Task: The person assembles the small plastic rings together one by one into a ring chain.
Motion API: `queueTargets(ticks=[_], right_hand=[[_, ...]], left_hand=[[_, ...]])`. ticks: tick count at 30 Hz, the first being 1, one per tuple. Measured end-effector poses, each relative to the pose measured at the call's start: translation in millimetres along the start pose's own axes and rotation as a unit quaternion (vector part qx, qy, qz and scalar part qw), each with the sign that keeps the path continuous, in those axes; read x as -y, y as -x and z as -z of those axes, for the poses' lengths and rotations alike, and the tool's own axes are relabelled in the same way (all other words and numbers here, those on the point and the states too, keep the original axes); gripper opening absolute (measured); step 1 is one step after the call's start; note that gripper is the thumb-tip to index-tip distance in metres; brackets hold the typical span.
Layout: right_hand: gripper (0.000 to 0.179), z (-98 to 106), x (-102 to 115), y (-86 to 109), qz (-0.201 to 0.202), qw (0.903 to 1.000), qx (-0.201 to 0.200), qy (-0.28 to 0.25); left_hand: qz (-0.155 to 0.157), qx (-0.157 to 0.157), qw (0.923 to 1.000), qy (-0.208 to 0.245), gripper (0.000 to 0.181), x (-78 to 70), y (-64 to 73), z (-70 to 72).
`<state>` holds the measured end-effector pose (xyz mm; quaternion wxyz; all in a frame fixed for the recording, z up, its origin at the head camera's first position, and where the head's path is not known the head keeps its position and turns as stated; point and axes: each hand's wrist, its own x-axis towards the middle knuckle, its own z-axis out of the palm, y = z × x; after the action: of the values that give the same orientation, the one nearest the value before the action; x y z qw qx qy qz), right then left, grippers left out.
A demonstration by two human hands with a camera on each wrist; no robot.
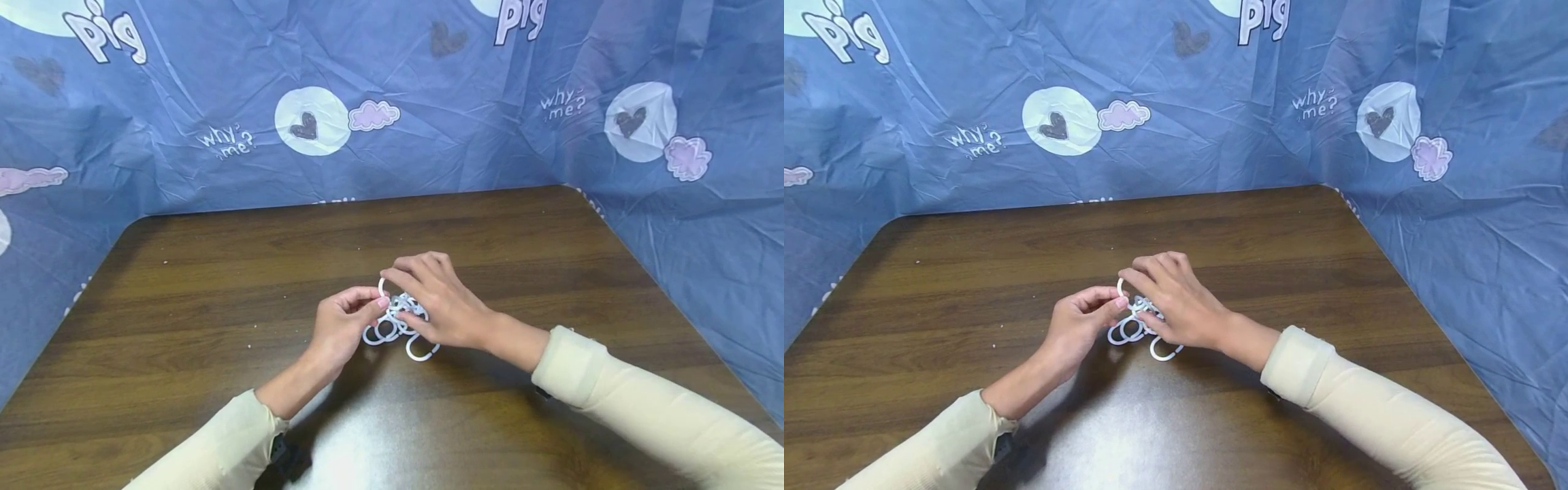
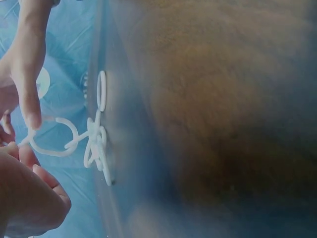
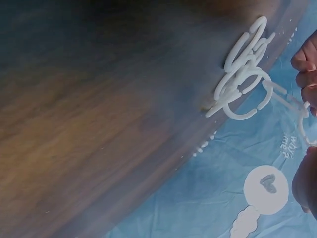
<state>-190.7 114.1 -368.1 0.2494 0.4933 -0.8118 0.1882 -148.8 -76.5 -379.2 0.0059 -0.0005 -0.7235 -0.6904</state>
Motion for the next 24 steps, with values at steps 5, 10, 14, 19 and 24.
queueTargets(ticks=[5, 10, 14, 19, 24], right_hand=[[0.065, 6.6, -3.2, 10.0, -0.056, 0.9984, -0.002, -0.008], [0.069, 12.7, -4.0, 18.2, -0.134, 0.9907, 0.016, 0.018], [0.072, 14.8, -1.2, 21.5, -0.198, 0.9772, 0.068, 0.035], [0.074, 12.7, 5.8, 24.1, -0.256, 0.9546, 0.147, 0.04], [0.066, 7.5, 17.1, 27.1, -0.27, 0.9398, 0.2, 0.062]], left_hand=[[0.004, -0.015, 0.9999, 0.001, 0.015, 1.7, -1.4, 0.6], [0.008, -0.026, 0.9996, -0.001, 0.014, 2.1, -2.2, 1.2], [0.013, -0.031, 0.9994, -0.003, 0.014, 1.0, -1.9, 2.2], [0.013, -0.03, 0.9994, -0.006, 0.015, -0.5, -1.3, 3.0], [0.013, -0.029, 0.9994, -0.011, 0.015, -1.2, -1.0, 3.6]])
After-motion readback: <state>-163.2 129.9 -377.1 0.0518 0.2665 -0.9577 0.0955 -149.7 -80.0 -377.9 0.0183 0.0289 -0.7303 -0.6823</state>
